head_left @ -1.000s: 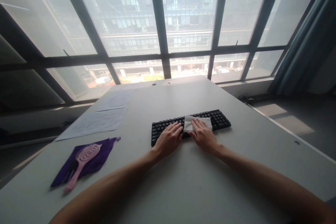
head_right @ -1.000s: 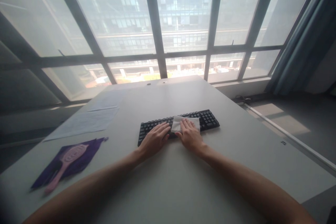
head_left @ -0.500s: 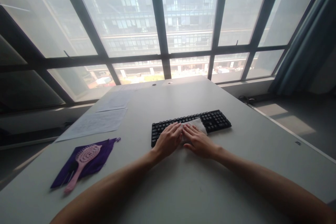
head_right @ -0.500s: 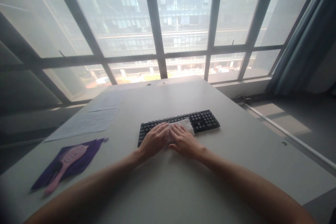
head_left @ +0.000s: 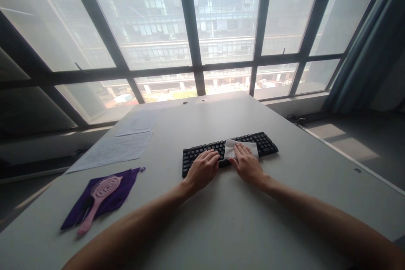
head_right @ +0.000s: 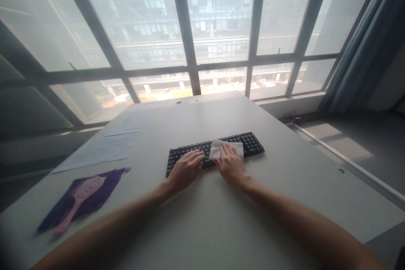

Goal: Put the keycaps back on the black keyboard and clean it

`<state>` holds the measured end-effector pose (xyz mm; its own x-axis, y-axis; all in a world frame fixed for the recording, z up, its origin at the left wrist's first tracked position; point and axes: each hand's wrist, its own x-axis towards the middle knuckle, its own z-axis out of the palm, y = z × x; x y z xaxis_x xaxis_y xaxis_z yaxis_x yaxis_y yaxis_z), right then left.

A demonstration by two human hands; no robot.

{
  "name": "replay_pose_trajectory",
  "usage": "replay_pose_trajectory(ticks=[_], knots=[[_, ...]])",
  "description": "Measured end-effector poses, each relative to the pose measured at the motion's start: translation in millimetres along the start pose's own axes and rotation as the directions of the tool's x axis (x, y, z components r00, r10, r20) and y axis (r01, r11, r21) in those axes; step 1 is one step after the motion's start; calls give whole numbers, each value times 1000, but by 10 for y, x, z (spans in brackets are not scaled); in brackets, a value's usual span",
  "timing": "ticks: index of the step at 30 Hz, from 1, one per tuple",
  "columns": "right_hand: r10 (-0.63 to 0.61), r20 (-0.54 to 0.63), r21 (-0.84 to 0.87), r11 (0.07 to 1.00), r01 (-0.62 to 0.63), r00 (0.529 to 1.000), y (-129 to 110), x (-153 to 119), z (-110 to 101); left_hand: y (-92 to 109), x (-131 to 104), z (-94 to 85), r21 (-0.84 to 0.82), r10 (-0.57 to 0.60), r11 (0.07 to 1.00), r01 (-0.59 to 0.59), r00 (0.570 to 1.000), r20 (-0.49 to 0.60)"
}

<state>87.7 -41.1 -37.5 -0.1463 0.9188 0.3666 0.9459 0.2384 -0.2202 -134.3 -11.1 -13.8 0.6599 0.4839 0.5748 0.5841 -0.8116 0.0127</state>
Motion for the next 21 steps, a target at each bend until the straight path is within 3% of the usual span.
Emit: replay_pose_trajectory(ticks=[2, 5, 8, 11, 16, 21], knots=[[-10, -4, -10, 1000, 10, 1000, 7, -6, 16, -2, 0, 5, -4, -5, 1000, 5, 1000, 3], [-135, 18, 14, 991, 135, 991, -30, -31, 14, 1, 5, 8, -13, -8, 1000, 8, 1000, 15], [-304, 41, 71, 951, 300, 952, -84, -55, -10, 15, 18, -1, -58, 7, 998, -4, 999, 42], [-391, 40, 122, 915, 384, 919, -102, -60, -24, 24, 29, -5, -139, 49, 990, -37, 996, 79], [-385, 30, 129, 917, 378, 923, -84, -50, -15, 4, 19, 23, -152, 45, 988, -32, 995, 83], [-285, 22, 65, 957, 283, 958, -76, -37, -8, -23, -4, 51, -118, 39, 993, -31, 997, 64]])
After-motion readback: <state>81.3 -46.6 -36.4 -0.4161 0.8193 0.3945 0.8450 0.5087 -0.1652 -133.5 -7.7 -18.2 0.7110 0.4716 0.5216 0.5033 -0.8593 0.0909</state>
